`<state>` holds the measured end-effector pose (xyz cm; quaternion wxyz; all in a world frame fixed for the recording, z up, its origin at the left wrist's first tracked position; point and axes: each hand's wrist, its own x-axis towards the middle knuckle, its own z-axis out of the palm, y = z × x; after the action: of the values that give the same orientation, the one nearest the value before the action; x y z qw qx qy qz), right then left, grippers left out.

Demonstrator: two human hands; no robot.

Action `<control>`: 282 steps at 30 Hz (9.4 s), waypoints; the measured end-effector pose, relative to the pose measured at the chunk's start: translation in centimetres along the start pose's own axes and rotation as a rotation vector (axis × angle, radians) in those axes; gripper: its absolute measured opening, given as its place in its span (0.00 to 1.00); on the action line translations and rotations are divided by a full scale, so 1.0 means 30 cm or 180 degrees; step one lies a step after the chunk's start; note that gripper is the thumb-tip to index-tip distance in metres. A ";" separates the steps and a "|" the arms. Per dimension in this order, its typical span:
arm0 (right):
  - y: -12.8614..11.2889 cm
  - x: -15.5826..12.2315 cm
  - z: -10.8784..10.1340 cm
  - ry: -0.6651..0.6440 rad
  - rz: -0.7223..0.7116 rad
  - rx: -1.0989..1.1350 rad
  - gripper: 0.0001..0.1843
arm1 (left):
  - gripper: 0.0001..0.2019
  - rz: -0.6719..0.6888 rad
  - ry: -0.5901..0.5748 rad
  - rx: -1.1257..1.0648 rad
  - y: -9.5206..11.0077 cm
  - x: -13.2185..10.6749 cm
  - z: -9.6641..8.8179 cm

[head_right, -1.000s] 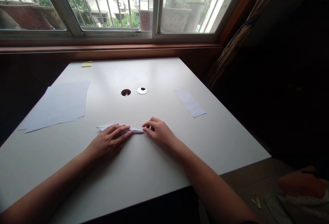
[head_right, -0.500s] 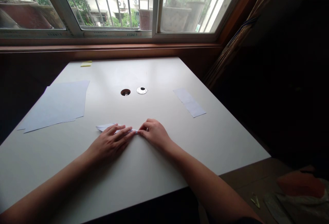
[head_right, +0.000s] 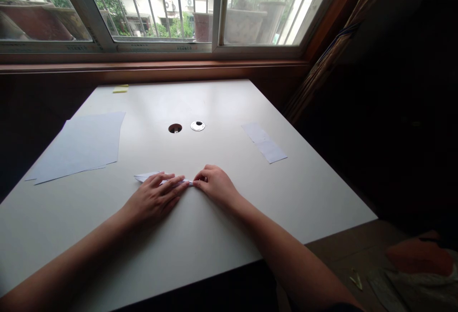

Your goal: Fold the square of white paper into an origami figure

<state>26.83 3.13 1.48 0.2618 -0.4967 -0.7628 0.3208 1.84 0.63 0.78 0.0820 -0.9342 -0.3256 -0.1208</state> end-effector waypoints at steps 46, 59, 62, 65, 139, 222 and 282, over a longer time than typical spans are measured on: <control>0.060 -0.016 0.029 0.0132 -0.1427 -0.0452 0.08 | 0.22 -0.0209 0.0182 0.0121 0.051 0.001 0.008; 0.064 -0.022 0.022 0.0134 -0.2021 -0.0905 0.09 | 0.24 -0.0025 0.0102 -0.0164 0.013 -0.017 0.030; 0.066 -0.024 0.004 0.0230 -0.2096 -0.1118 0.09 | 0.24 -0.0010 0.0122 -0.0197 0.009 -0.019 0.034; 0.065 -0.029 -0.015 0.0250 -0.2116 -0.1291 0.11 | 0.24 -0.0010 0.0104 -0.0212 0.008 -0.020 0.036; 0.046 -0.026 -0.007 0.0011 -0.2459 -0.0883 0.13 | 0.23 0.0087 0.0166 -0.0192 -0.004 -0.010 0.024; 0.002 -0.035 0.078 -0.0208 -0.2206 -0.1445 0.22 | 0.08 -0.0459 0.0147 -0.1873 -0.160 -0.058 -0.011; 0.019 -0.041 0.037 -0.0212 -0.2305 -0.1586 0.21 | 0.05 -0.0707 0.0166 -0.1678 -0.111 -0.052 0.004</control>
<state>26.81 1.92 0.24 0.2049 -0.2347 -0.9497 0.0305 -1.41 2.31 0.47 -0.1691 -0.8784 -0.3810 -0.2335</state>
